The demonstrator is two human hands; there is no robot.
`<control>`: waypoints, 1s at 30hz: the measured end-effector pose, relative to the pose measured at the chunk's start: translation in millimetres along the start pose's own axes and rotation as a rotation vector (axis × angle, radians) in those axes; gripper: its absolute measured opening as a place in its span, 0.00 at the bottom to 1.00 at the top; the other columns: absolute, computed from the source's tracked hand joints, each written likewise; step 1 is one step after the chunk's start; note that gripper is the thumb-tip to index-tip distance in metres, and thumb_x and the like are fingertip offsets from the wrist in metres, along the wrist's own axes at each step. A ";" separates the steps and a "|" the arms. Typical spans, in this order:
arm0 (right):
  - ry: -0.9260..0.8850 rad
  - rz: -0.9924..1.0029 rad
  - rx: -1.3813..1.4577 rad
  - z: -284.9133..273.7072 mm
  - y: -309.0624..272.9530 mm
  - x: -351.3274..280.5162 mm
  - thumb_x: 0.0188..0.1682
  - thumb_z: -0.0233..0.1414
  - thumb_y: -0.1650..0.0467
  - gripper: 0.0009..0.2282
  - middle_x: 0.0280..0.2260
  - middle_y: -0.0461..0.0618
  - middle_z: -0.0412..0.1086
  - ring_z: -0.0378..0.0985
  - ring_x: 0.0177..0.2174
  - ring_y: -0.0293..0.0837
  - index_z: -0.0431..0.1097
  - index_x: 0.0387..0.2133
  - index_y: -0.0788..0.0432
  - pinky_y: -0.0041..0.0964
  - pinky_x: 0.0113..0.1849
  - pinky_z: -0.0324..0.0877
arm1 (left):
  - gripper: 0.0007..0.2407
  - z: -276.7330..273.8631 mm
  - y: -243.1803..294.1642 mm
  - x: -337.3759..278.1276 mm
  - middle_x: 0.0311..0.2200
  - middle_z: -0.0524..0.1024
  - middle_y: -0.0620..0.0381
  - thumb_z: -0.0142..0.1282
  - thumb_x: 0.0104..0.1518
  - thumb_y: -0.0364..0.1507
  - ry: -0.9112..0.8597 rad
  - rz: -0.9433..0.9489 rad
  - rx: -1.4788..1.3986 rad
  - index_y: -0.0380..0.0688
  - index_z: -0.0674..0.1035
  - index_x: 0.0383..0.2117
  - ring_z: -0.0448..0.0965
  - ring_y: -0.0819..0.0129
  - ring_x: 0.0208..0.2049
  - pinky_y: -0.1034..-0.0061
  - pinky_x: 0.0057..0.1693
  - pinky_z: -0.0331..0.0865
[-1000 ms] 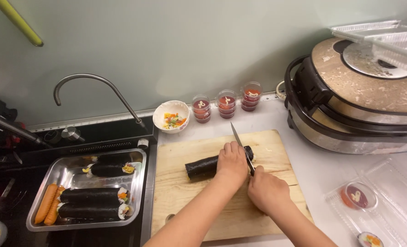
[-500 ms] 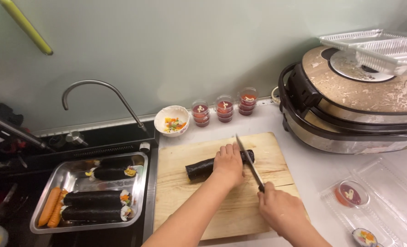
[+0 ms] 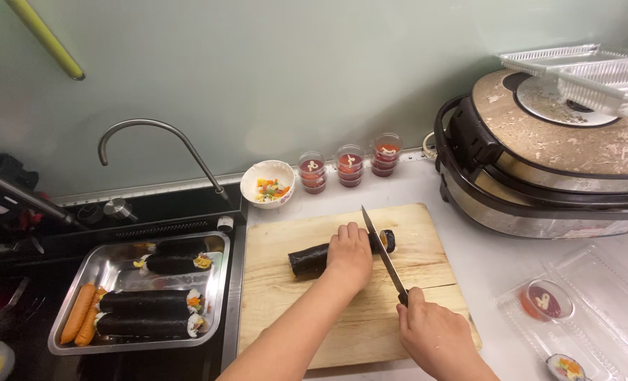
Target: Slicing gimbap rolls on a wooden cutting board and packing the pieces into plastic takeout containers.
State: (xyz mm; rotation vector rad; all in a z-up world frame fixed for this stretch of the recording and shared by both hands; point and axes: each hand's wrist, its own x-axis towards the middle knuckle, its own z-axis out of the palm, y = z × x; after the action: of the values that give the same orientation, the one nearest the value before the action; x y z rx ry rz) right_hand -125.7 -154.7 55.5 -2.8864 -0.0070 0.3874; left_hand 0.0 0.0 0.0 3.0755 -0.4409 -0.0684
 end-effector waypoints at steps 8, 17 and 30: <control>0.011 -0.011 -0.005 10.8 -18.6 64.7 0.56 0.39 0.60 0.15 0.27 0.57 0.77 0.82 0.30 0.58 0.62 0.37 0.60 0.53 0.35 0.75 | 0.19 4.6 2.8 0.6 0.49 0.66 0.44 0.51 0.55 0.28 0.068 0.009 0.013 0.30 0.70 0.51 0.65 0.52 0.51 0.64 0.55 0.64; -0.002 0.028 -0.067 22.8 -5.3 24.3 0.53 0.41 0.58 0.15 0.28 0.57 0.79 0.83 0.31 0.57 0.62 0.41 0.57 0.54 0.37 0.76 | 0.19 20.7 1.3 9.0 0.50 0.66 0.44 0.48 0.56 0.28 0.075 -0.028 0.004 0.29 0.71 0.52 0.65 0.52 0.50 0.63 0.55 0.63; -0.090 0.064 -0.070 10.8 -15.7 25.9 0.56 0.38 0.58 0.16 0.29 0.57 0.79 0.84 0.34 0.56 0.62 0.40 0.58 0.51 0.39 0.77 | 0.19 21.9 0.4 7.4 0.50 0.67 0.44 0.47 0.56 0.30 0.100 -0.011 0.020 0.30 0.72 0.52 0.65 0.51 0.50 0.62 0.55 0.62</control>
State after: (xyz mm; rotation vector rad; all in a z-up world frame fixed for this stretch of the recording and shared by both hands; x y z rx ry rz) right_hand -103.1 -136.2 42.2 -2.9412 0.0586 0.5397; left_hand 5.9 -3.1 -22.2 3.0832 -0.4215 0.0900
